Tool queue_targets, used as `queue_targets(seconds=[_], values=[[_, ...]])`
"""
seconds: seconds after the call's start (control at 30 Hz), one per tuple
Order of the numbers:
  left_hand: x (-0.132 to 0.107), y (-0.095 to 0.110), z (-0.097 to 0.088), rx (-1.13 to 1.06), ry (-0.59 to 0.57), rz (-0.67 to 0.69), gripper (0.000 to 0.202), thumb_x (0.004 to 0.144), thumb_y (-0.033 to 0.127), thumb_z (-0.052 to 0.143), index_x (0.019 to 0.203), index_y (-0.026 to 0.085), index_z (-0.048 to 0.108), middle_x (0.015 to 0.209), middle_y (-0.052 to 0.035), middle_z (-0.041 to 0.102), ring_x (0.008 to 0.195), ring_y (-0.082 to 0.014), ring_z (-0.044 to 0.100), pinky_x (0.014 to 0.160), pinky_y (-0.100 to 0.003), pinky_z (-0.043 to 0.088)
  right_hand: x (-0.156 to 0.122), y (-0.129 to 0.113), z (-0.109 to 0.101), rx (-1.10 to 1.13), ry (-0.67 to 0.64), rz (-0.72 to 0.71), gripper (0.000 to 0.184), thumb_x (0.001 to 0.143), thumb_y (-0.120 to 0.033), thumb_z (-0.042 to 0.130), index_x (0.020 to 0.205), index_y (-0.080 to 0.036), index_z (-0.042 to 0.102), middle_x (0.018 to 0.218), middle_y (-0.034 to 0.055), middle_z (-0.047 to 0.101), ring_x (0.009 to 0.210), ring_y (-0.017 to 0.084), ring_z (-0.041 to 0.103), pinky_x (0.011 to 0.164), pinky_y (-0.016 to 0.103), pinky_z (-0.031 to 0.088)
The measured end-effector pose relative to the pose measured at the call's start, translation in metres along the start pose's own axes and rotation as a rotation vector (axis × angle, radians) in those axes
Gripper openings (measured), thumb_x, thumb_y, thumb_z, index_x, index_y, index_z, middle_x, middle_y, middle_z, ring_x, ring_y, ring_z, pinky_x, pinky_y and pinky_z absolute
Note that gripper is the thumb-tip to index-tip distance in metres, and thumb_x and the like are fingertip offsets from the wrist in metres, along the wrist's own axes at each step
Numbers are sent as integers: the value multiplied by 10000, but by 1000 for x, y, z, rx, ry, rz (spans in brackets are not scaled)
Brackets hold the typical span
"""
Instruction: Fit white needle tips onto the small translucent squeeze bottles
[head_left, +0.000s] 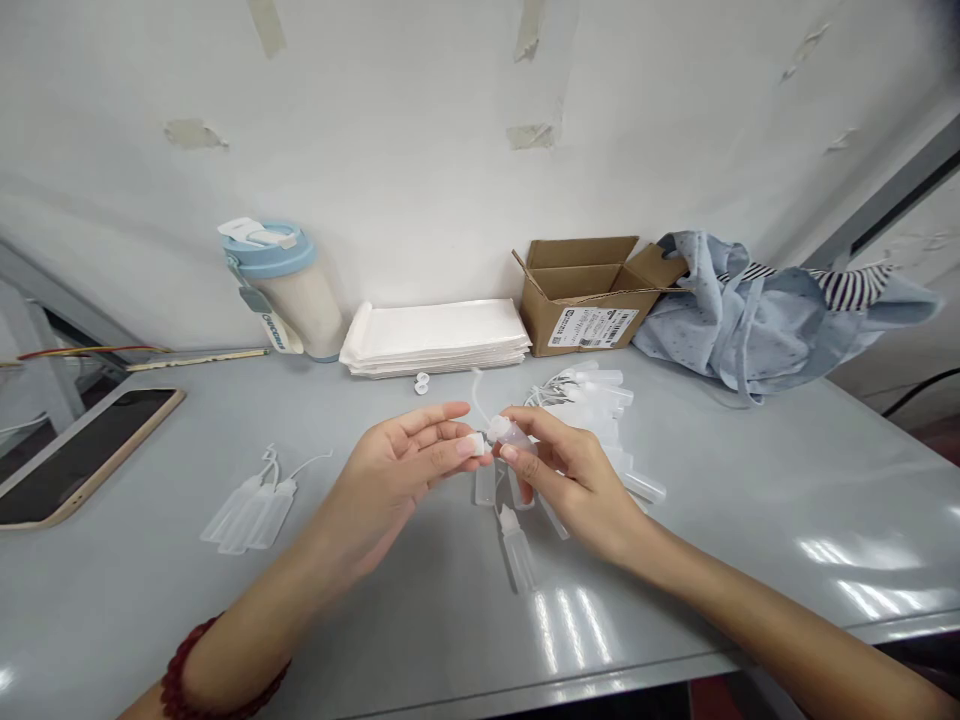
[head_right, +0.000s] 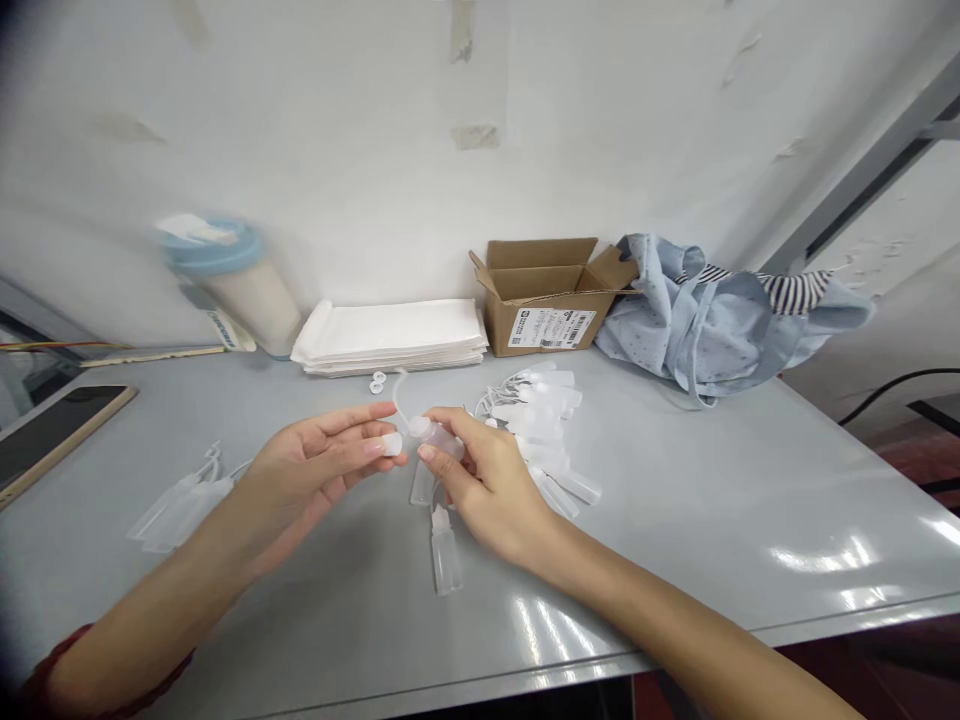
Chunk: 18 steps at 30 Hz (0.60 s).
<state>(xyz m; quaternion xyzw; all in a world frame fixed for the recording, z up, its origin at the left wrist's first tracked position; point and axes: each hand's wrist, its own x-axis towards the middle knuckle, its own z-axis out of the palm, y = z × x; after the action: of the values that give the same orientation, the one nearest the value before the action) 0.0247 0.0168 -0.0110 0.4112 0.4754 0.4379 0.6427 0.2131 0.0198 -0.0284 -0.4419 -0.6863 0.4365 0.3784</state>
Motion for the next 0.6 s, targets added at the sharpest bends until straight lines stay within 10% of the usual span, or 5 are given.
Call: queue_targets(seconds=[0.6], values=[[-5, -6, 7, 76, -399, 30, 192, 783, 178, 711, 932, 295, 734, 842, 27, 708, 846, -142, 669, 782, -240, 534, 3, -4, 0, 458, -78, 138, 172, 856, -317, 574, 964, -184, 560, 620, -65, 534, 410, 73, 528, 412, 198, 331]])
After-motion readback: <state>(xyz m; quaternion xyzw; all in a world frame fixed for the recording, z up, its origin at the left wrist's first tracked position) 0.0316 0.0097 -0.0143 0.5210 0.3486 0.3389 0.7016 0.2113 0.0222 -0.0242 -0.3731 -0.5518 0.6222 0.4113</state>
